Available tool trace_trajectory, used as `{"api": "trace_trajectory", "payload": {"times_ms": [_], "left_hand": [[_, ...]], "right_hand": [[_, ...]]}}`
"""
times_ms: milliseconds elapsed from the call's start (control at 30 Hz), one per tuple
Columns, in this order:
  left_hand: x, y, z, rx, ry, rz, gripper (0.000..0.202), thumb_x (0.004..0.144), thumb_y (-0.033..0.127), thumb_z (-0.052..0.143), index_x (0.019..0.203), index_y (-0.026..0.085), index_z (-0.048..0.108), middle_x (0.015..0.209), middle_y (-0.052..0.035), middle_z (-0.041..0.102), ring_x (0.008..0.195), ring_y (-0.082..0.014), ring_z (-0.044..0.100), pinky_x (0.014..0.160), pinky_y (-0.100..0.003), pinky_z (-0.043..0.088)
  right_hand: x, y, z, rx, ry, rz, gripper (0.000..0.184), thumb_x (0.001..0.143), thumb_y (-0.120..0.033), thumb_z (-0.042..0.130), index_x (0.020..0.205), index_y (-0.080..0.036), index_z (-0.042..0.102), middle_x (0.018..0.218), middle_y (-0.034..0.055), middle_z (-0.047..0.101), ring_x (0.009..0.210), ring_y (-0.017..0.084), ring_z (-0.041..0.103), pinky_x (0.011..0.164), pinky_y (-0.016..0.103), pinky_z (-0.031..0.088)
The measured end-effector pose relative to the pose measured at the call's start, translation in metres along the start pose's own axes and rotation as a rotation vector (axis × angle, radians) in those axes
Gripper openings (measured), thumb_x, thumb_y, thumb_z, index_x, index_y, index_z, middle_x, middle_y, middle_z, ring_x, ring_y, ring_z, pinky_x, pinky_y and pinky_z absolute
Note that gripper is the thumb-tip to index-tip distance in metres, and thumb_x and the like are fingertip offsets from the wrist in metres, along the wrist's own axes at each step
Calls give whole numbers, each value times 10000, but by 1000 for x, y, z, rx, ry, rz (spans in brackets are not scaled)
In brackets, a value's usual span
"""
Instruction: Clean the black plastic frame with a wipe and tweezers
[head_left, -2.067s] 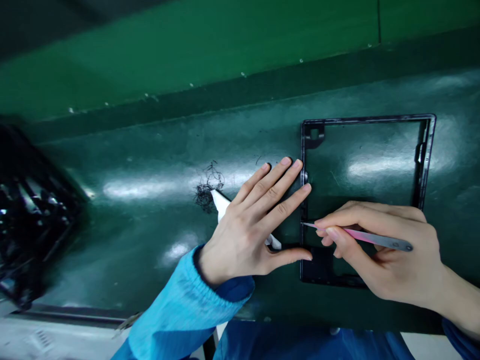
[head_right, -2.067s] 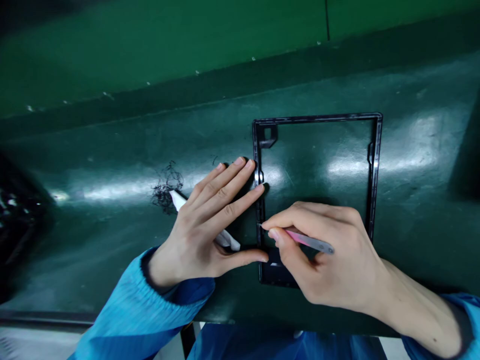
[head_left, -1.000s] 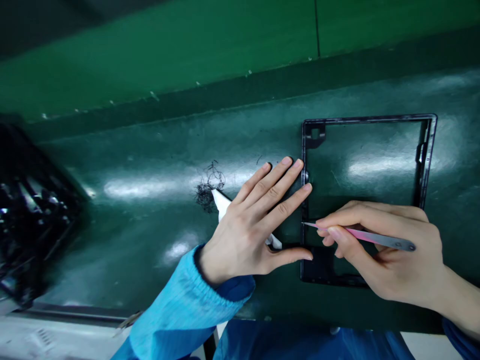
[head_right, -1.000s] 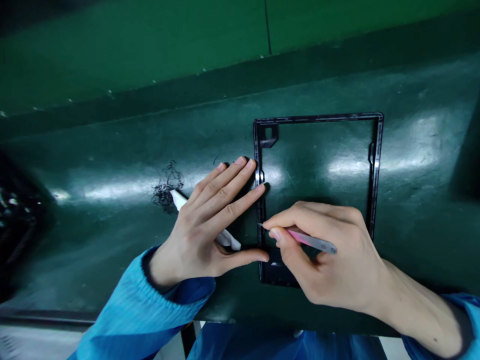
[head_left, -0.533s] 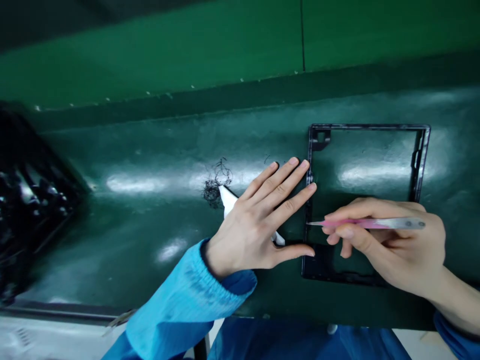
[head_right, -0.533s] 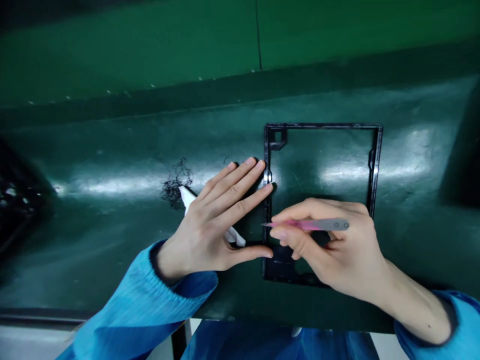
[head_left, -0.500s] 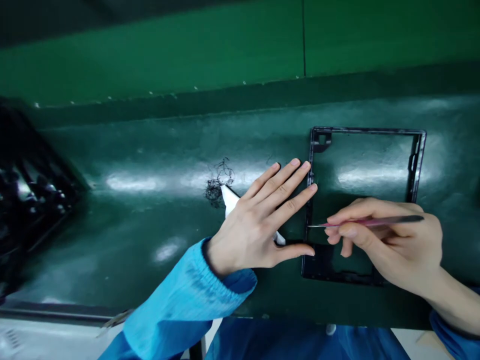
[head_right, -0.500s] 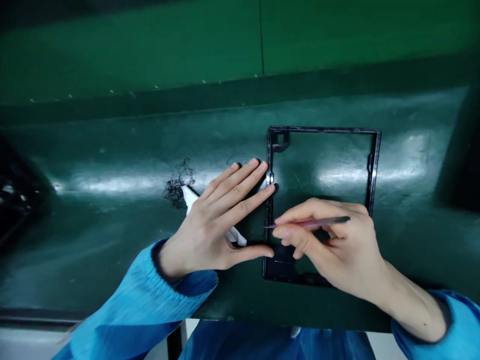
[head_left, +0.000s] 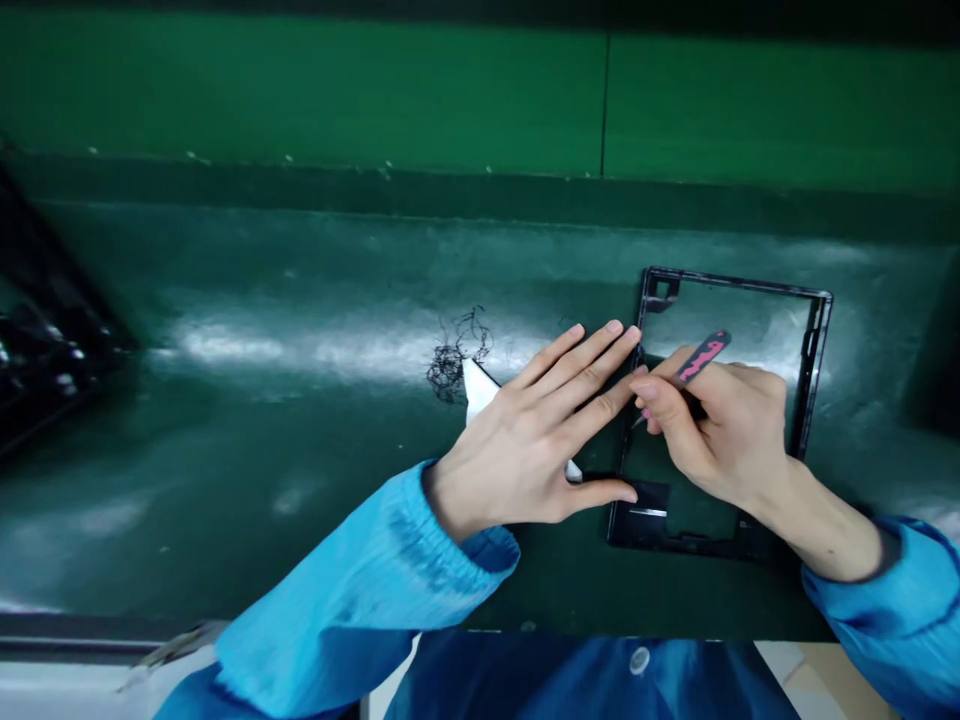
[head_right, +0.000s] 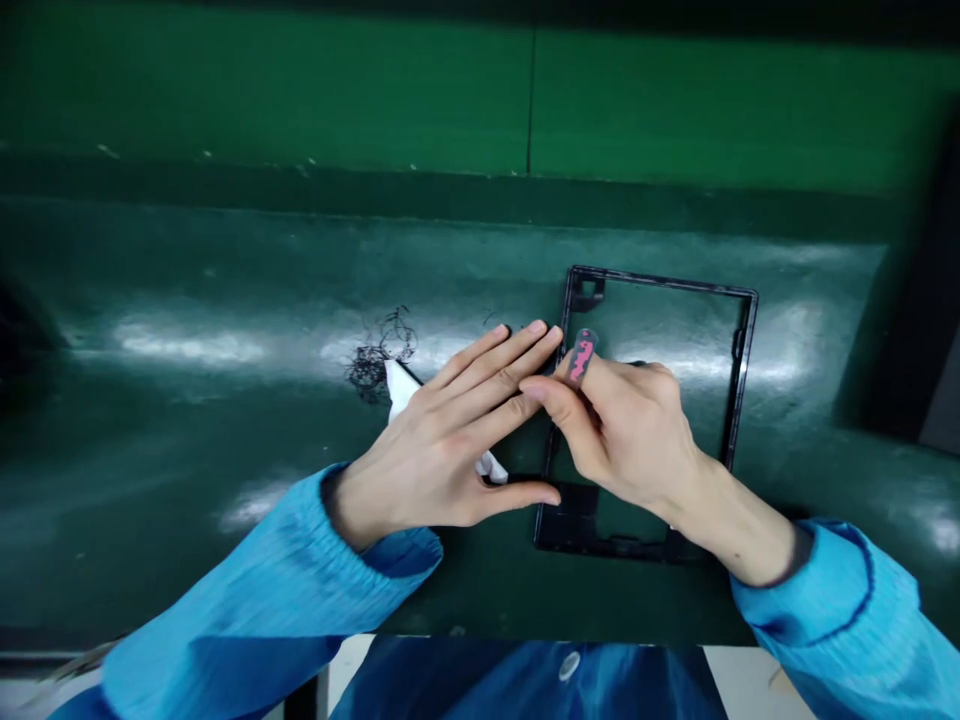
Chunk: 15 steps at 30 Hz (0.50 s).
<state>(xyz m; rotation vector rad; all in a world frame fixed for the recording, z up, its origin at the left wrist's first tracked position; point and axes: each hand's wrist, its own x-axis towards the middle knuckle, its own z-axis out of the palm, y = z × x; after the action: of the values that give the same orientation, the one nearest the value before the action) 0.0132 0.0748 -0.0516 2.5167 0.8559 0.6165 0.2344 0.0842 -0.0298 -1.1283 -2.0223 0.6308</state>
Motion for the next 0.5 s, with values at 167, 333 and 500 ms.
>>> {"api": "trace_trajectory", "payload": {"times_ms": [167, 333, 500], "left_hand": [[1, 1, -3, 11, -16, -8, 907, 1001, 742, 618, 1598, 77, 464, 1706, -254, 445, 1658, -355, 330, 1370, -575, 315], [1, 1, -4, 21, -25, -11, 883, 993, 738, 639, 1584, 100, 485, 1712, -239, 446, 1652, -360, 339, 1370, -577, 320], [2, 1, -3, 23, -8, 12, 913, 984, 724, 661, 1557, 31, 508, 1680, -287, 470, 1640, -387, 363, 1368, -572, 315]], "right_hand": [[-3, 1, 3, 31, -34, -16, 319, 1113, -293, 636, 813, -190, 672, 634, -10, 704, 519, 130, 653, 521, 280, 476], [-3, 0, 3, 13, -41, -28, 329, 1098, -269, 668, 779, -190, 676, 648, -8, 719, 526, 129, 647, 520, 288, 477], [-3, 1, 4, 39, -48, -43, 297, 1089, -238, 685, 798, -180, 675, 653, -15, 710, 544, 127, 654, 546, 281, 495]]}}
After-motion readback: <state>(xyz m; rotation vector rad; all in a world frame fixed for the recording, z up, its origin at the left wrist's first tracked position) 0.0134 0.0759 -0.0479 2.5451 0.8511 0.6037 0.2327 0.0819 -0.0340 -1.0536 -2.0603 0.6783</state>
